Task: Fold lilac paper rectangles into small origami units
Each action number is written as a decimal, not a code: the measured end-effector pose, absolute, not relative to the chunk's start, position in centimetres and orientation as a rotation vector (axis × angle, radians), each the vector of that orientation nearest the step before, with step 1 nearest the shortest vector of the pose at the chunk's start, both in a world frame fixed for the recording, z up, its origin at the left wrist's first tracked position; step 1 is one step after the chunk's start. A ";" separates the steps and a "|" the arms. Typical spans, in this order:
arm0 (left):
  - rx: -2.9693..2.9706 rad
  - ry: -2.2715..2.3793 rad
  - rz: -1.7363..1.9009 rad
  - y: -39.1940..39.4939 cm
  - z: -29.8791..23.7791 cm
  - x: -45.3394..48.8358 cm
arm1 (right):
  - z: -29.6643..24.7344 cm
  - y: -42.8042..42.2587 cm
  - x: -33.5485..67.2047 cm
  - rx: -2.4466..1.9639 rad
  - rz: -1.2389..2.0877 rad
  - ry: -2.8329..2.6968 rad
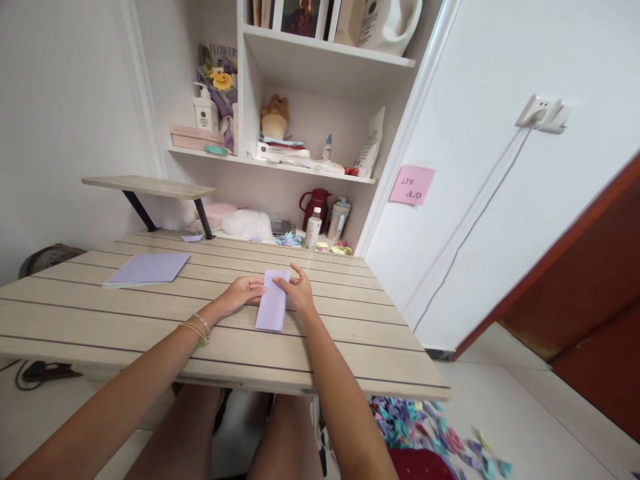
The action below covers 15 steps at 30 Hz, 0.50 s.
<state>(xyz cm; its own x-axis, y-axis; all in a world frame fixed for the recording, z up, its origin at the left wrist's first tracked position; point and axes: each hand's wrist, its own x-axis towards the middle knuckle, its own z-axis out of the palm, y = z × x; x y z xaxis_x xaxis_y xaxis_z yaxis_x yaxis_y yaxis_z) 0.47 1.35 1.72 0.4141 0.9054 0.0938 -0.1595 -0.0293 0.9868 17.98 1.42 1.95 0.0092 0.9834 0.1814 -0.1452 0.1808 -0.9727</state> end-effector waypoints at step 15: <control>1.227 0.828 1.243 2.6 1.1 0.0 | 1.3 2.2 18.2 -1.021 1.213 -1.212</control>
